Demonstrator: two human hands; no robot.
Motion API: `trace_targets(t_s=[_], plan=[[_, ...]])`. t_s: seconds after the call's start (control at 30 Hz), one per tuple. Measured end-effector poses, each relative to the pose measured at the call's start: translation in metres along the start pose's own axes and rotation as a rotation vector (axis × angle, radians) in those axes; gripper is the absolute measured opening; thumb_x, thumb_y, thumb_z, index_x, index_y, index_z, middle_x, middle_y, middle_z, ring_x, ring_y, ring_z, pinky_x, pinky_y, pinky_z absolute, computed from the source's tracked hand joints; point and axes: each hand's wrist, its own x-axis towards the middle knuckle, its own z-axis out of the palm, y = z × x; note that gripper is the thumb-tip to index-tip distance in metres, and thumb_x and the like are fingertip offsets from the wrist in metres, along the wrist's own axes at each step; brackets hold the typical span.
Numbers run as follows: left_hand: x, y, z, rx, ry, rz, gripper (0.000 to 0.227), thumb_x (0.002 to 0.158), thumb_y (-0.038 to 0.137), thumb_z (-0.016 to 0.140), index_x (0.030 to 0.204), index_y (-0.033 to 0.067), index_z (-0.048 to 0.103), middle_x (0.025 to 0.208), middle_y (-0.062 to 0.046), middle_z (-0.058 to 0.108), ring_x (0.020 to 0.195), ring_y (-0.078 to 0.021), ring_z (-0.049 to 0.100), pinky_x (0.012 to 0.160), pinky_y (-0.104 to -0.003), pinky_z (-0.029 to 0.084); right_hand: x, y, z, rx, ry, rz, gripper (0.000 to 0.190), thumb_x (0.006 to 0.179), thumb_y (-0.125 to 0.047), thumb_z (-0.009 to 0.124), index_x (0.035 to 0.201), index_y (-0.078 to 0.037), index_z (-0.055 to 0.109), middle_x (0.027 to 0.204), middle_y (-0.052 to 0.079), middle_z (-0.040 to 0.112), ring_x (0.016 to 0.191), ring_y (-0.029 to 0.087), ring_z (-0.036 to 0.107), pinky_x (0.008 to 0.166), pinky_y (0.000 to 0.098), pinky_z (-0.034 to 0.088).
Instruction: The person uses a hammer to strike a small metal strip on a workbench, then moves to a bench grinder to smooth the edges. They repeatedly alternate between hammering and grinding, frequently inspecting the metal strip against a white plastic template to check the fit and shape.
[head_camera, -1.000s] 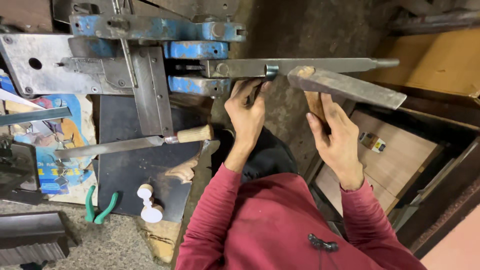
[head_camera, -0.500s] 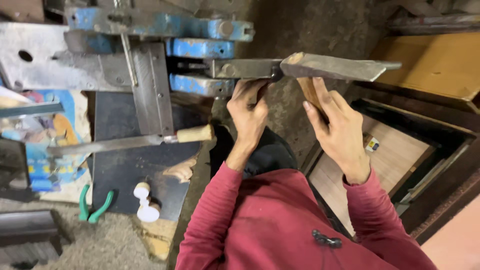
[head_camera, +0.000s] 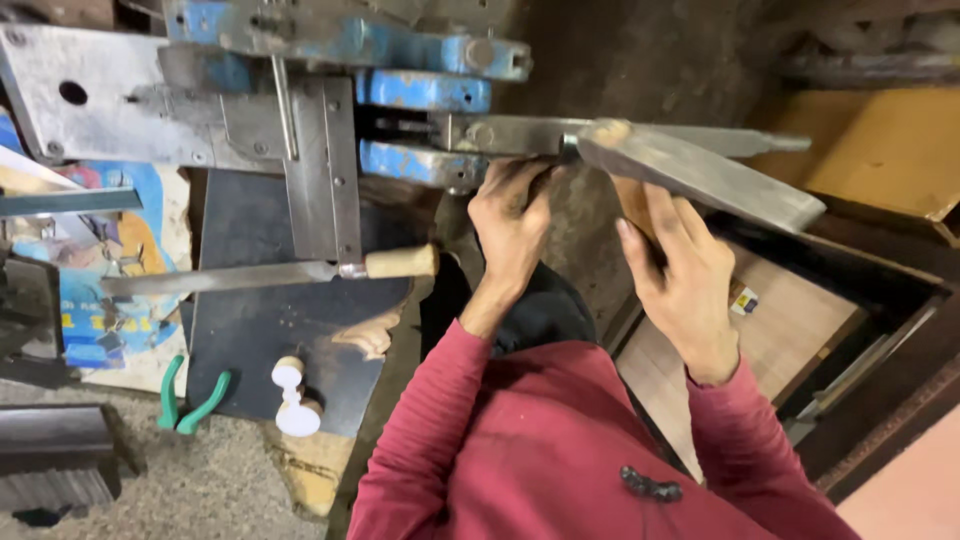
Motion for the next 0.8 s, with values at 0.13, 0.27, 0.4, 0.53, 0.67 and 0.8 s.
trace_targets(t_s=[0.13, 0.27, 0.4, 0.53, 0.67, 0.8], plan=[[0.0, -0.003, 0.005, 0.063, -0.005, 0.012, 0.014, 0.088, 0.005, 0.076, 0.102, 0.0028, 0.077, 0.101, -0.013, 0.075, 0.093, -0.0268, 0.073, 0.085, -0.034, 0.057, 0.001, -0.003, -0.002, -0.062, -0.008, 0.005, 0.045, 0.1, -0.009, 0.076, 0.142, -0.002, 0.06, 0.094, 0.015, 0.061, 0.072, 0.03, 0.061, 0.064, 0.0389, 0.049], [-0.007, -0.004, 0.0, 0.017, 0.014, 0.017, 0.016, 0.086, 0.006, 0.079, 0.102, 0.0015, 0.076, 0.101, -0.014, 0.074, 0.093, -0.0276, 0.073, 0.086, -0.034, 0.057, -0.002, -0.006, 0.0, -0.055, -0.026, -0.005, 0.048, 0.102, -0.008, 0.075, 0.146, -0.003, 0.058, 0.091, 0.014, 0.059, 0.068, 0.029, 0.058, 0.064, 0.0367, 0.048], [0.003, -0.001, -0.003, -0.005, 0.001, 0.109, 0.016, 0.089, 0.004, 0.079, 0.104, 0.0018, 0.076, 0.102, -0.013, 0.075, 0.105, -0.029, 0.073, 0.089, -0.036, 0.056, -0.008, -0.003, -0.008, 0.209, 0.022, 0.152, 0.054, 0.105, -0.003, 0.068, 0.156, -0.002, 0.049, 0.085, 0.009, 0.057, 0.063, 0.016, 0.054, 0.062, 0.0299, 0.048], [-0.024, 0.015, -0.04, -0.144, -0.061, -0.087, 0.022, 0.089, 0.003, 0.079, 0.111, 0.0027, 0.075, 0.102, -0.011, 0.076, 0.091, -0.0164, 0.073, 0.083, -0.03, 0.058, -0.028, -0.006, -0.014, 0.525, 0.009, 0.285, 0.055, 0.107, -0.002, 0.06, 0.159, -0.001, 0.043, 0.079, 0.004, 0.059, 0.062, 0.006, 0.054, 0.056, 0.0244, 0.048], [-0.057, 0.031, -0.096, -0.285, 0.023, -0.101, 0.029, 0.096, -0.002, 0.075, 0.123, 0.0044, 0.067, 0.108, -0.009, 0.077, 0.098, -0.0123, 0.074, 0.088, -0.028, 0.06, -0.039, -0.024, -0.007, 0.402, -0.134, 0.176, 0.058, 0.103, -0.006, 0.067, 0.157, 0.0, 0.047, 0.078, 0.007, 0.06, 0.059, 0.009, 0.055, 0.057, 0.0259, 0.049], [-0.096, 0.034, -0.166, -0.577, 0.261, -0.112, 0.042, 0.102, -0.007, 0.065, 0.138, 0.0058, 0.049, 0.116, -0.011, 0.07, 0.107, -0.017, 0.071, 0.097, -0.031, 0.059, -0.044, -0.064, 0.03, 0.239, -0.319, -0.257, 0.059, 0.097, -0.015, 0.075, 0.149, 0.001, 0.051, 0.1, 0.019, 0.068, 0.085, 0.019, 0.066, 0.076, 0.0327, 0.055]])
